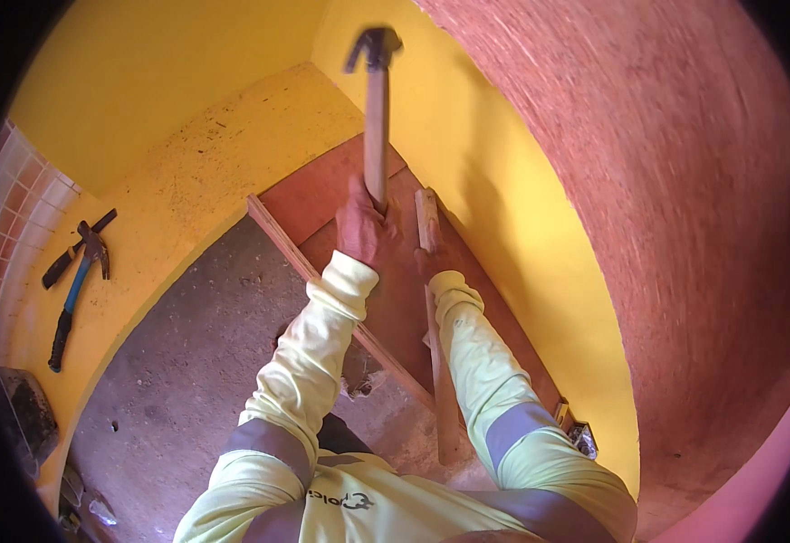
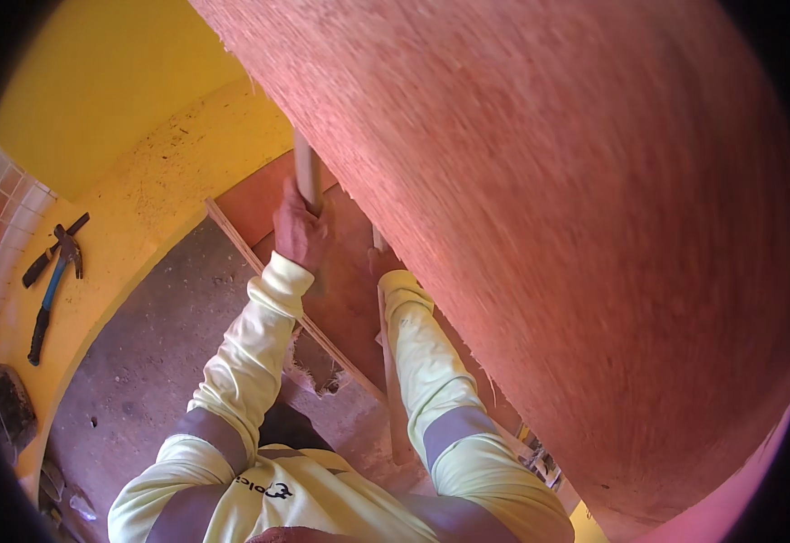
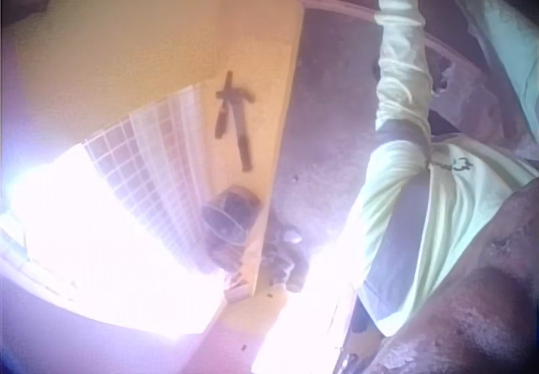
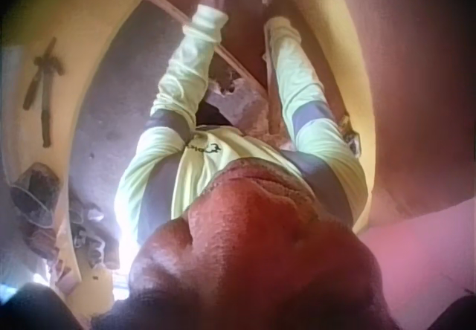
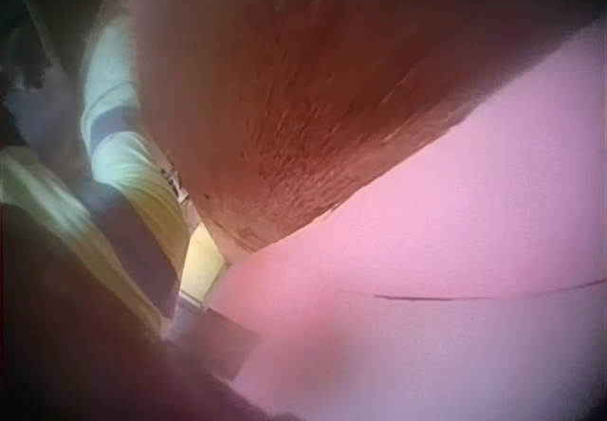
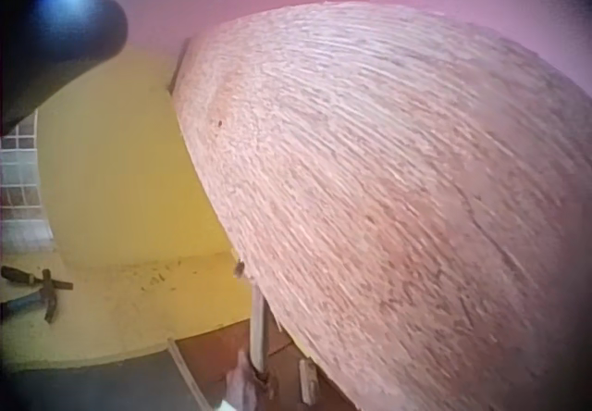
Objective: The person constructs a wooden shelving unit by positioning various plywood pieces against a wall and hammering nails to secure them. They use a spirit level to check alignment and handle different wooden slats and supports throughout the process.
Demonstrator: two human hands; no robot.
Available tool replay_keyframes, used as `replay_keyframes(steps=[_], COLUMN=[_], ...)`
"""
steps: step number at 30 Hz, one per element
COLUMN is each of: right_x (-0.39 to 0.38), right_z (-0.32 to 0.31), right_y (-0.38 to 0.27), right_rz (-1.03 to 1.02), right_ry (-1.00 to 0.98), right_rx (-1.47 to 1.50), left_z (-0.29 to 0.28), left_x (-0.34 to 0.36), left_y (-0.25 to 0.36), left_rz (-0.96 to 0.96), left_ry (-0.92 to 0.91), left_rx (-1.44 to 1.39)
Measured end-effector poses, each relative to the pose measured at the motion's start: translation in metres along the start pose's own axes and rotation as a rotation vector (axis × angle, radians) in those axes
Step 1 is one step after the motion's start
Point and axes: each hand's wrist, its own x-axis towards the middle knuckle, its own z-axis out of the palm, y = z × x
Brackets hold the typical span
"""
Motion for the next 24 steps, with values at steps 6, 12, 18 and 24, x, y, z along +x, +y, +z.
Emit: replay_keyframes(steps=[6,12,18,24], right_x=[-0.005,-0.011,-0.003,-0.001], right_z=[-0.015,-0.04,-0.028,-0.022], right_y=[-0.014,-0.018,-0.021,-0.017], right_rz=[-0.056,0.133,-0.046,-0.006], right_ry=[0.02,-0.265,-0.151,-0.08], right_rx=[0.031,0.382,0.189,0.034], left_z=[0.031,0.032,0.042,0.058], left_x=[0.008,-0.014,-0.006,-0.017], left_y=[-0.09,-0.031,-0.064,-0.087], left_rz=[-0.062,0.165,0.046,0.028], left_ry=[-0.043,-0.078,0.008,-0.157], left_rx=[0.377,0.277,0.302,0.338])
